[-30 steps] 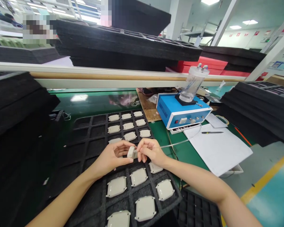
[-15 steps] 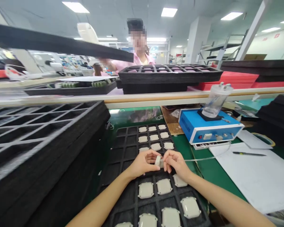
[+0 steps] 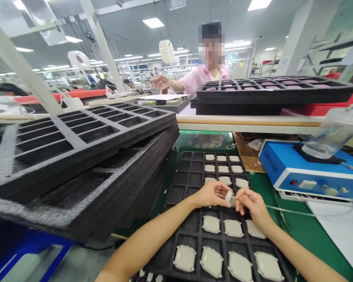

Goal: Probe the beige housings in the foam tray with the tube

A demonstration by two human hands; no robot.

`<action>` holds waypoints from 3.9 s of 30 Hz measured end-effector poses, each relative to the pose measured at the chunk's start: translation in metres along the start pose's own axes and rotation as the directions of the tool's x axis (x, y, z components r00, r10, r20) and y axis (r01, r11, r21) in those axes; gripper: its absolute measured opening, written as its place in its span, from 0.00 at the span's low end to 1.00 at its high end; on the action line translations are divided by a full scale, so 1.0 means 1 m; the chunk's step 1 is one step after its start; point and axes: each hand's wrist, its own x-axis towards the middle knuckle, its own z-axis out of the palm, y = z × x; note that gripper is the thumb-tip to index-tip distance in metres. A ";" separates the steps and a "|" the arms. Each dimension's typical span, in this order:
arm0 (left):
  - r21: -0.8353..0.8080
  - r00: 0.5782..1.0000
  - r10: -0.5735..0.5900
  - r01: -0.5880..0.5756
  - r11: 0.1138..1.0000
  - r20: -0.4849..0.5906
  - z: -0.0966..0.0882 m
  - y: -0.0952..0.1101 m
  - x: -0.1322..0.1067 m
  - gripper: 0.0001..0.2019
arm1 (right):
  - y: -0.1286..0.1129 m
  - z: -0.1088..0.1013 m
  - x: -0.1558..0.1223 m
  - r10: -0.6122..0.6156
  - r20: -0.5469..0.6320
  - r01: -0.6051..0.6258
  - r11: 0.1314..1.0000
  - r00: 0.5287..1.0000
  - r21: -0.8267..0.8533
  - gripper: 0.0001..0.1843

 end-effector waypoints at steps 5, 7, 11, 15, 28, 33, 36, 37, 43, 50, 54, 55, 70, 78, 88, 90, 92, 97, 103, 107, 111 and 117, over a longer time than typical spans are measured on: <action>0.019 1.000 -0.011 0.011 1.000 0.007 0.001 0.002 -0.003 0.21 | 0.000 0.004 0.000 -0.020 -0.027 0.021 0.999 0.999 0.025 0.10; 0.028 0.999 -0.023 0.022 0.999 0.025 -0.001 0.002 -0.001 0.22 | -0.003 0.006 0.001 -0.013 -0.033 0.014 0.999 0.999 0.035 0.09; 0.045 0.996 -0.034 0.030 0.999 0.083 -0.008 0.000 0.007 0.20 | -0.006 0.005 0.008 -0.004 -0.044 0.006 0.998 0.999 0.067 0.07; 0.052 0.994 -0.038 0.033 0.998 0.102 -0.008 0.000 0.007 0.19 | -0.009 0.006 0.008 0.011 -0.032 -0.008 0.997 0.999 0.082 0.05; 0.099 0.994 -0.052 0.042 0.994 0.097 -0.009 0.000 0.008 0.19 | -0.013 0.007 0.007 0.019 -0.017 -0.017 0.995 1.000 0.100 0.03; 0.104 0.994 -0.040 0.030 0.994 0.098 -0.009 0.000 0.008 0.20 | -0.014 0.007 0.007 0.028 -0.018 -0.026 0.994 0.999 0.106 0.03; 0.098 0.994 -0.038 0.028 0.995 0.100 -0.009 0.000 0.008 0.20 | -0.014 0.008 0.007 0.030 -0.022 -0.027 0.994 0.999 0.110 0.03; 0.095 0.994 -0.039 0.030 0.995 0.098 -0.009 0.000 0.008 0.20 | -0.014 0.007 0.007 0.028 -0.022 -0.026 0.994 0.999 0.109 0.03; 0.092 0.994 -0.046 0.037 0.995 0.098 -0.008 0.002 0.007 0.20 | -0.013 0.007 0.007 0.022 -0.018 -0.020 0.994 1.000 0.106 0.03; 0.097 0.995 -0.061 0.053 0.994 0.081 -0.007 0.004 0.006 0.20 | -0.014 0.007 0.007 0.021 -0.019 -0.019 0.995 1.000 0.099 0.04; 0.097 0.994 -0.058 0.049 0.994 0.089 -0.008 0.003 0.007 0.20 | -0.015 0.008 0.007 0.032 -0.029 -0.029 0.994 0.999 0.109 0.04; 0.099 0.994 -0.058 0.049 0.994 0.091 -0.008 0.003 0.007 0.20 | -0.016 0.008 0.007 0.034 -0.030 -0.031 0.993 0.999 0.110 0.03; 0.098 0.994 -0.057 0.048 0.994 0.096 -0.007 0.003 0.006 0.19 | -0.016 0.009 0.007 0.041 -0.043 -0.036 0.993 0.998 0.112 0.03; 0.099 0.994 -0.054 0.044 0.994 0.100 -0.008 0.003 0.007 0.19 | -0.016 0.008 0.007 0.040 -0.032 -0.036 0.994 0.999 0.106 0.04; 0.085 0.992 -0.068 0.059 0.995 0.103 -0.008 0.004 0.006 0.19 | -0.014 0.007 0.007 0.026 -0.021 -0.024 0.995 0.999 0.094 0.03; 0.085 0.993 -0.067 0.059 0.995 0.102 -0.008 0.003 0.006 0.19 | -0.015 0.007 0.007 0.028 -0.024 -0.026 0.995 0.999 0.095 0.03; 0.083 0.993 -0.064 0.055 0.995 0.104 -0.008 0.003 0.007 0.19 | -0.015 0.007 0.006 0.030 -0.024 -0.028 0.995 0.999 0.097 0.03; 0.082 0.992 -0.059 0.050 0.995 0.110 -0.008 0.003 0.006 0.19 | -0.015 0.008 0.006 0.021 -0.023 -0.019 0.994 1.000 0.103 0.03; 0.086 0.992 -0.061 0.052 0.995 0.112 -0.008 0.003 0.006 0.19 | -0.015 0.008 0.006 0.031 -0.020 -0.029 0.995 0.999 0.099 0.03; 0.089 0.991 -0.064 0.053 0.995 0.119 -0.008 0.003 0.006 0.19 | -0.015 0.007 0.007 0.037 -0.017 -0.035 0.995 0.999 0.097 0.03; 0.086 0.991 -0.071 0.061 0.994 0.116 -0.008 0.004 0.006 0.19 | -0.014 0.007 0.006 0.036 -0.017 -0.034 0.995 0.999 0.098 0.03; 0.087 0.991 -0.063 0.052 0.995 0.120 -0.009 0.002 0.006 0.20 | -0.014 0.007 0.007 0.035 -0.017 -0.033 0.994 0.999 0.101 0.04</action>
